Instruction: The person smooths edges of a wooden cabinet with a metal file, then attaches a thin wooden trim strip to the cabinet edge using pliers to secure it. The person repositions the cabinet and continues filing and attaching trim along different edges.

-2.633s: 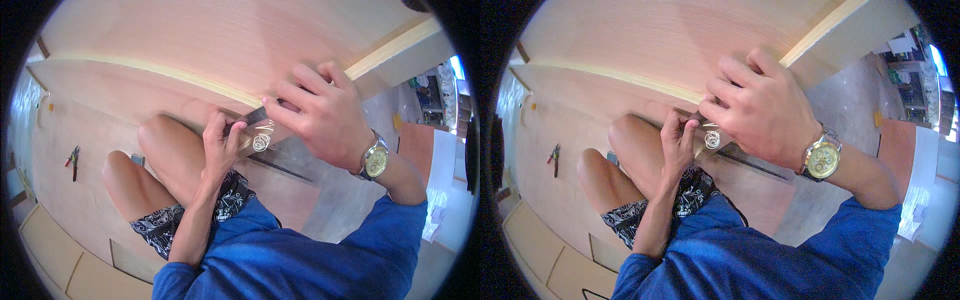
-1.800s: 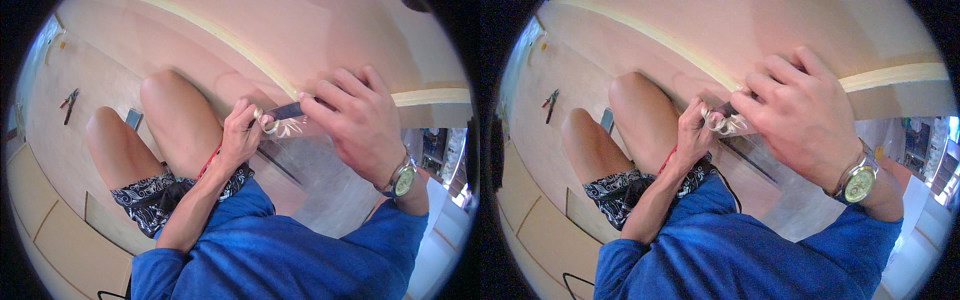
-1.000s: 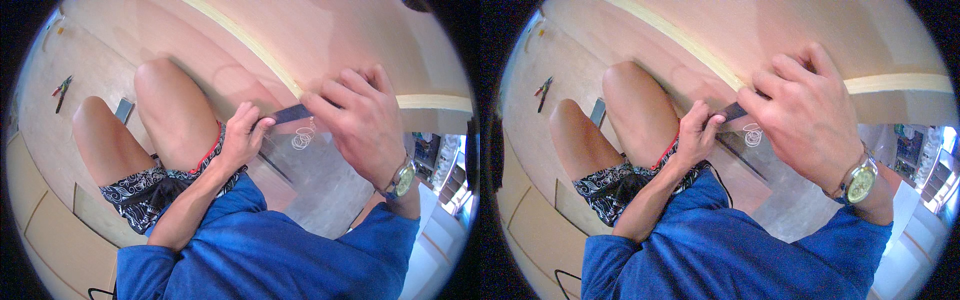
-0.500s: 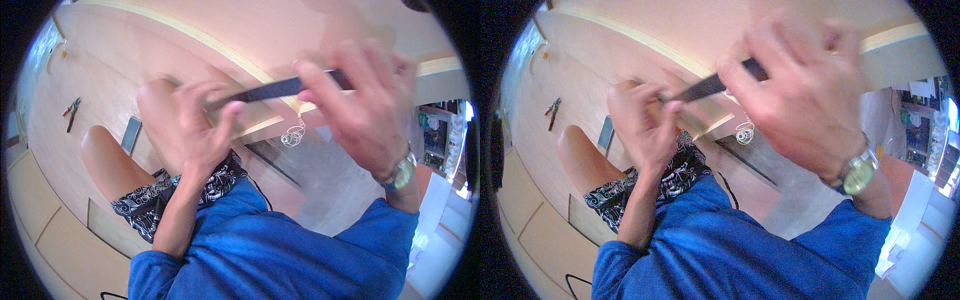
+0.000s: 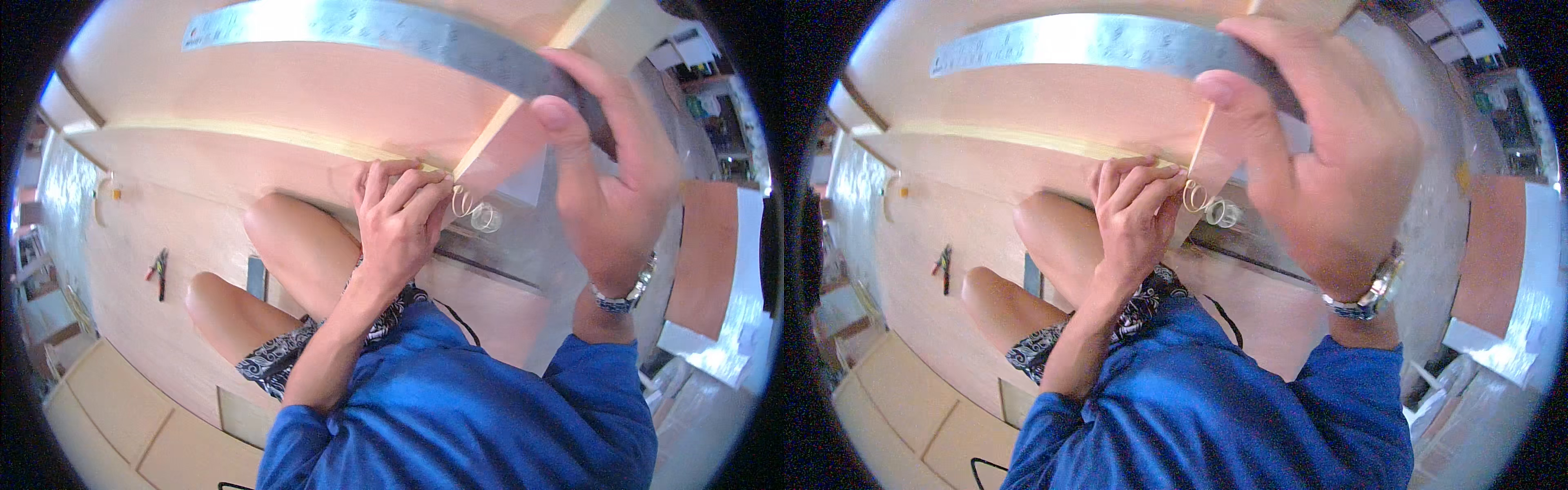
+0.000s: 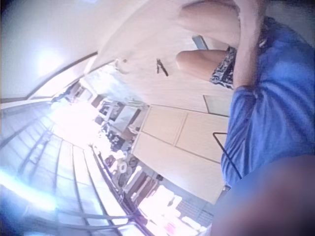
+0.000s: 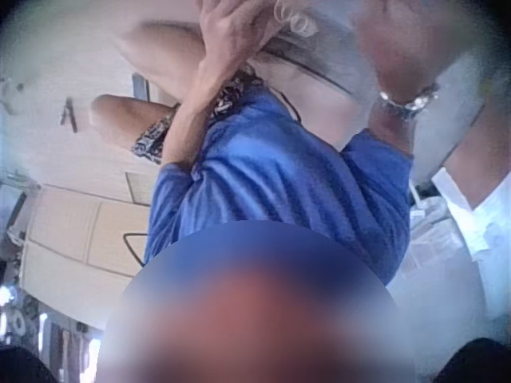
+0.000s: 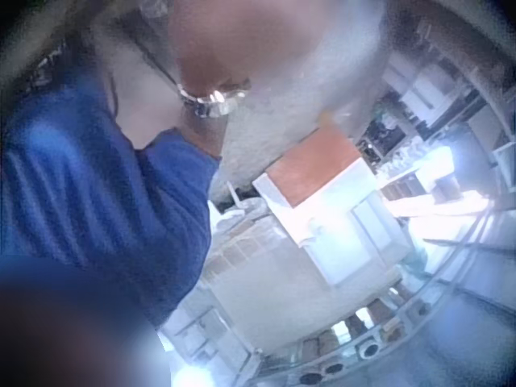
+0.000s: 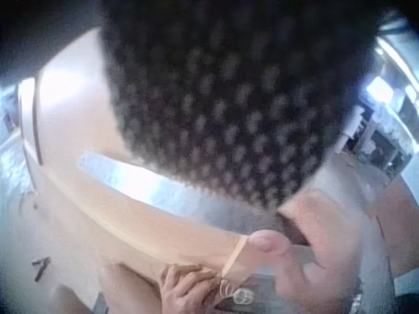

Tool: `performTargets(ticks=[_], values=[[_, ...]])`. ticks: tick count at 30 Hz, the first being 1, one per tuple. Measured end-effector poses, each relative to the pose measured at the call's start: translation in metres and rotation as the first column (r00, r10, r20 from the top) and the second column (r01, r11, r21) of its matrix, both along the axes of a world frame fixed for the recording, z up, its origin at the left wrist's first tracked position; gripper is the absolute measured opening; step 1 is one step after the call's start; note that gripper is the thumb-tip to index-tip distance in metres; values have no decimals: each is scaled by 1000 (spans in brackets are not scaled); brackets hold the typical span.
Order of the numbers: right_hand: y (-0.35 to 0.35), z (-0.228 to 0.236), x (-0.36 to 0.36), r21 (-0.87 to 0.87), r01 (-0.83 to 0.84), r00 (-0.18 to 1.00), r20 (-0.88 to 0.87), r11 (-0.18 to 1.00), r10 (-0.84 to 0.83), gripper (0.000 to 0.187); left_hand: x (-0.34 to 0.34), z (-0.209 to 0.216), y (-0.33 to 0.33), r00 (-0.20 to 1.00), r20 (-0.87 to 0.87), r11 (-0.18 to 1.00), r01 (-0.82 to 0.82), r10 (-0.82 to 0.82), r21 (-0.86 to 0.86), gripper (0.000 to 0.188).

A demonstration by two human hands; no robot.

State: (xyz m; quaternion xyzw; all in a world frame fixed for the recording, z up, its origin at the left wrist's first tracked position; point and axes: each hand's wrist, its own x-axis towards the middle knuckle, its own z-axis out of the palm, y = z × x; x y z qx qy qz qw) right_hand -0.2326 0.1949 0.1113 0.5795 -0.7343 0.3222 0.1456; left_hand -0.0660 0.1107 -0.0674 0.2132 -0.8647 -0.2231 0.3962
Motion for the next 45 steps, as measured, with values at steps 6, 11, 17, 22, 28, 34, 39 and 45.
performTargets(ticks=[6, 11, 17, 22, 28, 34, 39, 45], values=[[12, -9, 10, -80, 3, 965, 263, 997, 18, 29, 2, 13, -3, 996, -86, 996, 21, -13, 87, 19], [33, -4, 16, -101, -1, 927, 373, 995, 39, 30, 51, 27, 32, 987, 73, 987, 139, -145, 78, 27], [54, -2, 11, -95, 27, 964, 267, 995, -1, 33, 30, 29, 104, 799, 334, 862, 424, -500, 279, 22], [88, -7, 17, -24, 117, 913, 396, 993, -98, 38, 25, 50, 67, 962, 198, 982, 184, -190, 49, 36], [114, -46, 40, 22, 210, 788, 588, 977, -182, 42, 13, 37, -20, 984, 128, 990, 131, -125, -47, 17], [127, -63, 60, 14, 216, 708, 686, 976, -166, 47, 9, 25, -31, 965, 85, 968, 245, -249, 53, 12], [110, -61, 66, -38, 213, 723, 678, 976, -131, 46, 4, 27, -28, 974, 84, 977, 210, -212, 32, 15], [99, -60, 78, -31, 205, 748, 650, 978, -136, 45, -10, 29, -15, 988, 57, 987, 141, -146, 82, 28]])
